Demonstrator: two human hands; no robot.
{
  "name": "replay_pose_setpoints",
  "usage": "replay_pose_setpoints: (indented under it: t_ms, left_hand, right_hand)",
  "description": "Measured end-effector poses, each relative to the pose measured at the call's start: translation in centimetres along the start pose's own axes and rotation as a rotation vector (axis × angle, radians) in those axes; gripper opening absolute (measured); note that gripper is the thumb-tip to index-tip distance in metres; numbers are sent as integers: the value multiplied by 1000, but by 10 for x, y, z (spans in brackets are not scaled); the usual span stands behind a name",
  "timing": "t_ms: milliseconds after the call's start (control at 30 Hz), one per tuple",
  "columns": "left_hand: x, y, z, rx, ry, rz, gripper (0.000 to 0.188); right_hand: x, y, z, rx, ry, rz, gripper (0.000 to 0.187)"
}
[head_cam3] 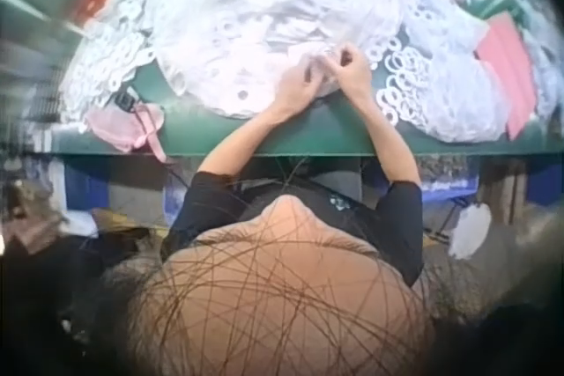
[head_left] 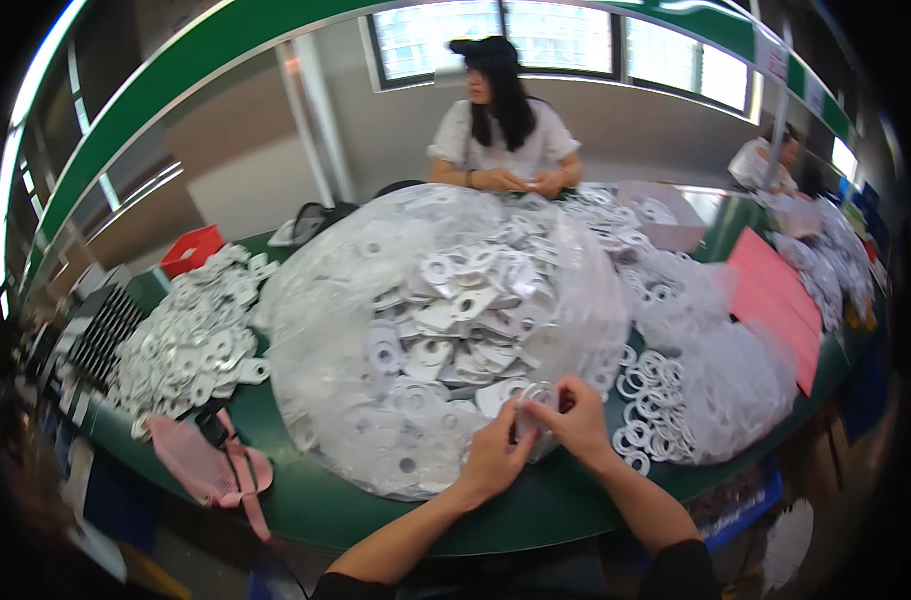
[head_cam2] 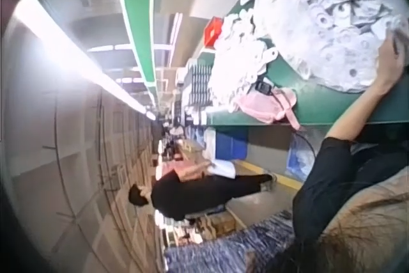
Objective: Assemble white circular bulb components by inserting clear plastic rings into the centers.
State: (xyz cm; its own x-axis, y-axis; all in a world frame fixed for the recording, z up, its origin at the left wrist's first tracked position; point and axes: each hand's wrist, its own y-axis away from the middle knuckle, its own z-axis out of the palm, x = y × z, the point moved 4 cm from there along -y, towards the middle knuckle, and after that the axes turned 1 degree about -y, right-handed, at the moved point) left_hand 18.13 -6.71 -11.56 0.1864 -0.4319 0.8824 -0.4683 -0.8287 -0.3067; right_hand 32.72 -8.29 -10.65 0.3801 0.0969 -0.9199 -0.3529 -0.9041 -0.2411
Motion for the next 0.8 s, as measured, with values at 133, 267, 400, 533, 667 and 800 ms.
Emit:
replay_pose_setpoints:
  t_ms: [133, 267, 400, 533, 667, 800]
  left_hand:
    - [-4, -7, -8, -40, 14, -9, 52]
    - [0, -17, -24, -167, 259, -57, 51]
    - [-4, -39, -94, -78, 257, -152, 23]
    - [1, -63, -267, 512, 43, -118, 18]
    - [-8, -47, -457, 958, 163, -18, 38]
    - [-1, -15, -497, 1189, -30, -337, 74]
  right_hand:
    - [-14, -1, -8, -189, -94, -54, 20]
    - [-6, -7, -22, -239, 120, -161, 18]
    - [6, -16, -27, -164, -57, -163, 27]
    - [3, -21, -44, -39, 17, -187, 27]
    - [1, -22, -55, 76, 59, -231, 23]
    - [1, -30, -62, 196, 125, -245, 19]
